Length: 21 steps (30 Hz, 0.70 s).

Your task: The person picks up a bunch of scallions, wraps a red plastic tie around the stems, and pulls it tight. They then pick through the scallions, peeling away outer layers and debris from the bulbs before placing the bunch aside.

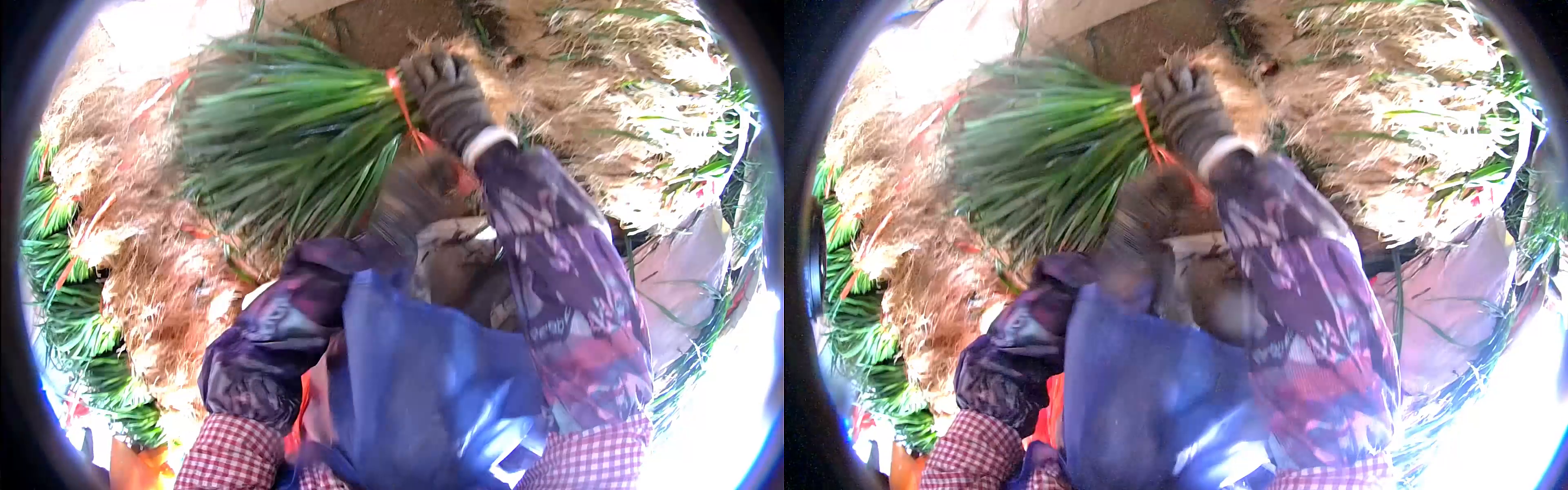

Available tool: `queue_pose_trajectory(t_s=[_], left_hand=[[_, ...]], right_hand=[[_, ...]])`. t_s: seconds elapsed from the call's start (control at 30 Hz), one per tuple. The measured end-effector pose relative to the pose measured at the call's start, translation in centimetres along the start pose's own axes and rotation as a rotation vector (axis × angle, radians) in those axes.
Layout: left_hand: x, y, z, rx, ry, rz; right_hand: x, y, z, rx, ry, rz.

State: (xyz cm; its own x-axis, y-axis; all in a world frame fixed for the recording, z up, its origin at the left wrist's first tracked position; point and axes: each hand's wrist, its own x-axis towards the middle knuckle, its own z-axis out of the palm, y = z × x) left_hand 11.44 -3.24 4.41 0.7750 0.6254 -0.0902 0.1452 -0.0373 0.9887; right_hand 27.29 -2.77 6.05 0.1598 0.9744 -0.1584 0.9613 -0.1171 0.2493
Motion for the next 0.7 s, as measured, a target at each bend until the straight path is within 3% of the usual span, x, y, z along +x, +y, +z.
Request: queue_pose_trajectory(t_s=[0.07,0.13,0.17,0.27,0.33,0.4,0.43,0.5,0.53,0.57,0.6,0.67,0.7], left_hand=[[-5.2,-0.3,0.9,0.260,-0.196,-0.108],[-3.6,0.8,0.9,0.338,-0.298,-0.083],[-3.9,1.3,0.8,0.378,-0.341,-0.092],[-3.9,3.1,1.0,-0.167,-0.051,-0.372],[-3.2,6.1,-0.6,-0.301,0.049,-0.336],[-2.6,8.3,-2.6,-0.340,0.115,-0.286],[-1.3,8.7,-3.5,-0.315,0.114,-0.239],[0.0,8.1,-4.9,-0.344,0.091,-0.233],[0.5,7.9,-5.2,-0.080,0.140,-0.065],[1.2,7.9,-5.4,0.187,0.184,0.102],[1.9,7.8,-5.6,0.451,0.225,0.273],[2.9,7.0,-6.0,0.992,0.117,0.178],[4.0,5.7,-5.6,1.118,0.061,0.145]], right_hand=[[0.3,-0.2,1.7,-0.058,0.148,0.007],[-0.4,-0.1,1.7,-0.008,0.270,-0.007],[-0.2,0.3,0.9,0.099,0.175,-0.022],[-0.4,1.8,-1.0,0.190,0.008,-0.111],[-2.0,2.5,-2.0,0.581,0.214,-0.226],[-4.0,1.1,-2.0,0.808,0.260,-0.306],[-4.7,0.0,-2.8,0.696,0.171,-0.331],[-4.4,-1.7,-2.2,0.854,0.104,-0.198],[-4.1,-2.5,-1.8,0.939,0.067,-0.129],[-3.2,-2.8,-1.4,1.401,0.163,-0.029],[-2.4,-4.2,-0.8,1.816,0.336,0.257],[0.8,-2.8,-1.7,2.055,0.100,0.516],[2.2,-2.3,-2.6,2.050,0.149,0.552]])
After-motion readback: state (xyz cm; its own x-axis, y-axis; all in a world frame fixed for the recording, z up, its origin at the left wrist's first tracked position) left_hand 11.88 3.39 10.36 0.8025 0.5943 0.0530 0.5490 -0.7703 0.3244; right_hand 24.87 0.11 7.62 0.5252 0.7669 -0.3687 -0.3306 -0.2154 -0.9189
